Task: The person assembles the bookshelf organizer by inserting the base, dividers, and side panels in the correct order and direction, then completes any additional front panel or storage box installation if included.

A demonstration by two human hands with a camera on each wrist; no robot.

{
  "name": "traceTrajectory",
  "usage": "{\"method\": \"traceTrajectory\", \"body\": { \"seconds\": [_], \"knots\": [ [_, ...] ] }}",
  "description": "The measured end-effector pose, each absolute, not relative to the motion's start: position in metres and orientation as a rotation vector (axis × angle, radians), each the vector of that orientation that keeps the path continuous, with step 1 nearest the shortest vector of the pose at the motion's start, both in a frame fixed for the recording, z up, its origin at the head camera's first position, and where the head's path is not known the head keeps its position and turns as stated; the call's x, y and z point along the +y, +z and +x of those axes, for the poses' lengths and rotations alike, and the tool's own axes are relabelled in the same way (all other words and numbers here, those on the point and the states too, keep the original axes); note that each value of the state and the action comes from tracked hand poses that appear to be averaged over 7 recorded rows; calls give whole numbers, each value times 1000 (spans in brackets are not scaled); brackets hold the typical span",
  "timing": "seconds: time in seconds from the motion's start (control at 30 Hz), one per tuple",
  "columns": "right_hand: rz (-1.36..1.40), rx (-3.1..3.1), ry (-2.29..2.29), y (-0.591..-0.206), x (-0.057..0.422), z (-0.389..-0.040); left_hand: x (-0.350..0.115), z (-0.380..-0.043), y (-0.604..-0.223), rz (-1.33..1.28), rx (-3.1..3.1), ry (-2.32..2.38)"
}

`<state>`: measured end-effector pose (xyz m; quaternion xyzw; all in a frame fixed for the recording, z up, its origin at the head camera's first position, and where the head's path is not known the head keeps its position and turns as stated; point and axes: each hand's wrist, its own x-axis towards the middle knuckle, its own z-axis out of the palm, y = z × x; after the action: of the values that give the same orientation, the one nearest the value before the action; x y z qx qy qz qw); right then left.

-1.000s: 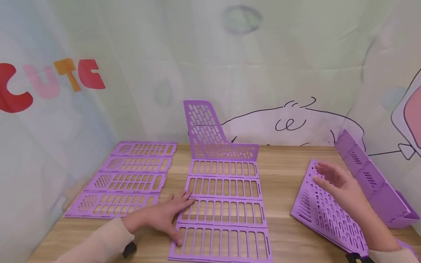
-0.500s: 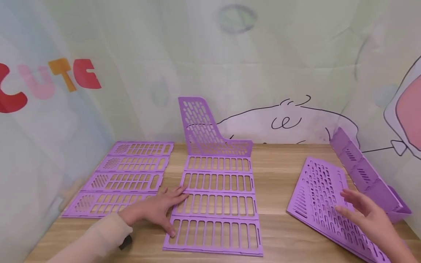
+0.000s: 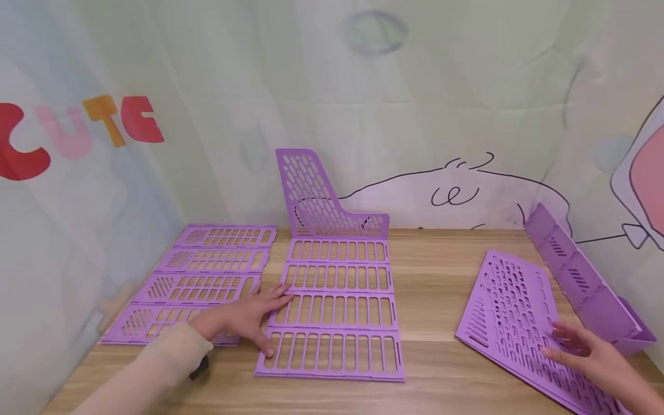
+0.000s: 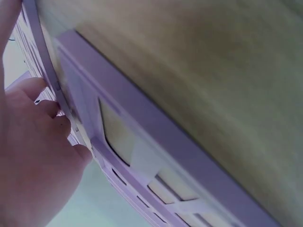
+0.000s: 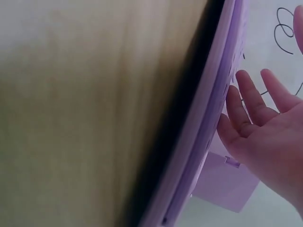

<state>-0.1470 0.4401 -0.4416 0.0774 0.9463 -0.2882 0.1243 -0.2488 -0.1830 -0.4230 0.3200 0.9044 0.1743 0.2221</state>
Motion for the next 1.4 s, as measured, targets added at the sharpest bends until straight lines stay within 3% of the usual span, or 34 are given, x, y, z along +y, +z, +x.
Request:
{"method": "traceTrajectory", "body": {
  "seconds": [0.57, 1.4],
  "knots": [
    [-20, 2845, -685, -450, 435, -157, -184, -250, -424, 899, 2492, 539],
    [40, 2874, -716, -444, 433, -167, -188, -254, -430, 916, 2471, 571]
  ]
}}
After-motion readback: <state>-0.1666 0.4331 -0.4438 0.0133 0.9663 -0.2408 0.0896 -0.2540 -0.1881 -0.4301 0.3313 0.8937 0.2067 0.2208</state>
